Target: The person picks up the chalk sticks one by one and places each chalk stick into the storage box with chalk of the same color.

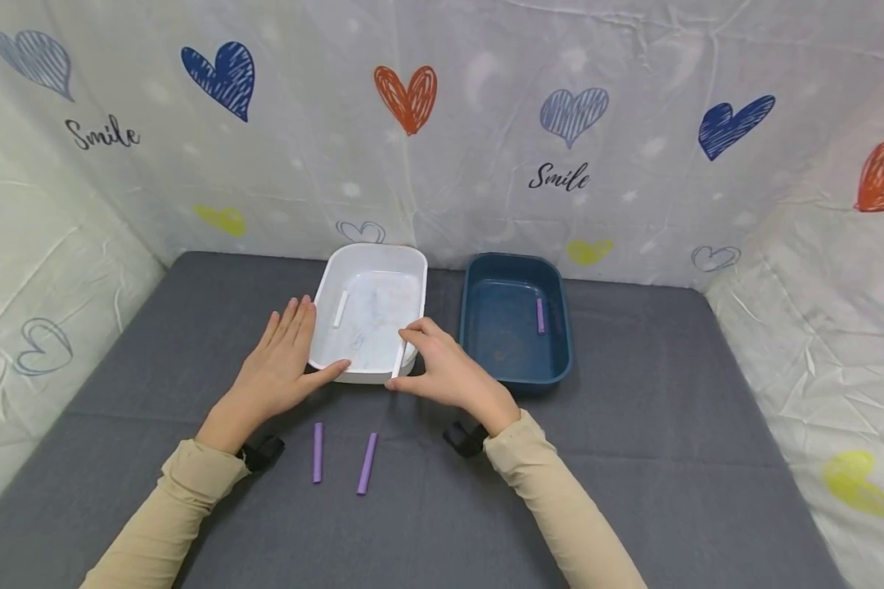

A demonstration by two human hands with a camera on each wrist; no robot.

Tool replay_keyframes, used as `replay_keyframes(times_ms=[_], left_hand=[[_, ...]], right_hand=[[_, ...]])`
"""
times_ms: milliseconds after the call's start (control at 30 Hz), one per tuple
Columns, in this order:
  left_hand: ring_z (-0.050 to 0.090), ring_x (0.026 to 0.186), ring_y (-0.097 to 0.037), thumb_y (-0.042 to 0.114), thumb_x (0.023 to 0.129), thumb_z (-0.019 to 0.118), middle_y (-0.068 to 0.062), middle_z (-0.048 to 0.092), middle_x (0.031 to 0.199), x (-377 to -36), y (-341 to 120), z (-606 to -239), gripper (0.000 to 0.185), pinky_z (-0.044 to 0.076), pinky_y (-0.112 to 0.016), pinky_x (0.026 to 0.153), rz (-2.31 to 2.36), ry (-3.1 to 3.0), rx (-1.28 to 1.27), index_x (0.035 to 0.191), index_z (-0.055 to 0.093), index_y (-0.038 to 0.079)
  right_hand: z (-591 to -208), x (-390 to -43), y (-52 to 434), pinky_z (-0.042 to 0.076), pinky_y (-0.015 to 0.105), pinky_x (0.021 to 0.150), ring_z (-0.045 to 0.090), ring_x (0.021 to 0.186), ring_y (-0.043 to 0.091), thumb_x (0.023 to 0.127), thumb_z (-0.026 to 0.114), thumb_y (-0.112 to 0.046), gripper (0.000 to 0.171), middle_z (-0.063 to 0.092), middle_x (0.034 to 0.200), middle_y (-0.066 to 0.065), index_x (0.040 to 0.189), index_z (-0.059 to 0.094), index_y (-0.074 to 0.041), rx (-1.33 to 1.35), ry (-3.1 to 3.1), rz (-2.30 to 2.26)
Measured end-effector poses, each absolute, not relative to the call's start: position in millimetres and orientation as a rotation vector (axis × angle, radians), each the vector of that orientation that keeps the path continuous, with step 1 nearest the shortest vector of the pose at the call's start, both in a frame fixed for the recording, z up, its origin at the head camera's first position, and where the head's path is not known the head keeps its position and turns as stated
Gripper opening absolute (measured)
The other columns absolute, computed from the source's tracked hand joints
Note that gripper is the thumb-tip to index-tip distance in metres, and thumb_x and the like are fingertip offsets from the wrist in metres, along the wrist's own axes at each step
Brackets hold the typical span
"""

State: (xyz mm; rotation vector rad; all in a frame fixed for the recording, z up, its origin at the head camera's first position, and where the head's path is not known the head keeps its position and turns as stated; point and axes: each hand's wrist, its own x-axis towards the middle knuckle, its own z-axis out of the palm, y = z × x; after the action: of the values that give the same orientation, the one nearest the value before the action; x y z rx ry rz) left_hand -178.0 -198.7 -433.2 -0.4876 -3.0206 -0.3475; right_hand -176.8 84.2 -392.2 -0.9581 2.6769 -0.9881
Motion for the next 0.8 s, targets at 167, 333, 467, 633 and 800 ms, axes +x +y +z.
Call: replay_keyframes(times_ms=[167, 333, 467, 633, 800], left_hand=[[-0.001, 0.151, -0.034, 0.076, 0.091, 0.041, -0.022, 0.000, 0.164, -177, -198, -434, 0.111, -0.003, -0.045, 0.122, -0.339, -3.020, -0.491, 0.156, 0.005, -0.007], [-0.001, 0.151, -0.034, 0.074, 0.092, 0.042, -0.022, 0.000, 0.163, -177, -198, -432, 0.110, -0.003, -0.045, 0.122, -0.349, -3.018, -0.495, 0.156, 0.006, -0.008], [-0.003, 0.151, -0.034, 0.075, 0.092, 0.041, -0.021, -0.003, 0.164, -178, -198, -432, 0.110, -0.004, -0.045, 0.122, -0.356, -3.026, -0.499, 0.156, 0.004, -0.007], [-0.002, 0.151, -0.034, 0.075, 0.092, 0.040, -0.021, -0.003, 0.164, -180, -198, -432, 0.110, -0.004, -0.046, 0.122, -0.352, -3.024, -0.499, 0.155, 0.004, -0.007], [0.000, 0.151, -0.035, 0.075, 0.091, 0.041, -0.021, -0.002, 0.164, -178, -199, -432, 0.111, -0.002, -0.046, 0.122, -0.361, -3.015, -0.497, 0.156, 0.006, -0.007]], right_hand=[[-387, -185, 80, 0.050, 0.041, 0.095, 0.056, 0.113, 0.026, 0.086, 0.078, -0.032, 0.067, 0.053, 0.132, 0.015, 0.138, 0.055, 0.003, -0.952, 2.676, -0.973], [-383, -195, 75, 0.052, 0.038, 0.088, 0.059, 0.104, 0.029, 0.087, 0.077, -0.030, 0.067, 0.053, 0.132, 0.018, 0.139, 0.054, 0.005, -0.937, 2.673, -0.967], [-380, -204, 71, 0.051, 0.039, 0.087, 0.058, 0.105, 0.031, 0.087, 0.077, -0.031, 0.068, 0.054, 0.131, 0.019, 0.140, 0.053, 0.005, -0.912, 2.666, -0.959], [-378, -217, 63, 0.050, 0.041, 0.091, 0.056, 0.112, 0.032, 0.086, 0.076, -0.032, 0.065, 0.054, 0.130, 0.018, 0.137, 0.056, 0.004, -0.858, 2.641, -0.941], [-379, -232, 56, 0.049, 0.035, 0.085, 0.055, 0.102, 0.027, 0.087, 0.075, -0.031, 0.055, 0.057, 0.118, 0.016, 0.125, 0.062, 0.006, -0.836, 2.620, -0.943]])
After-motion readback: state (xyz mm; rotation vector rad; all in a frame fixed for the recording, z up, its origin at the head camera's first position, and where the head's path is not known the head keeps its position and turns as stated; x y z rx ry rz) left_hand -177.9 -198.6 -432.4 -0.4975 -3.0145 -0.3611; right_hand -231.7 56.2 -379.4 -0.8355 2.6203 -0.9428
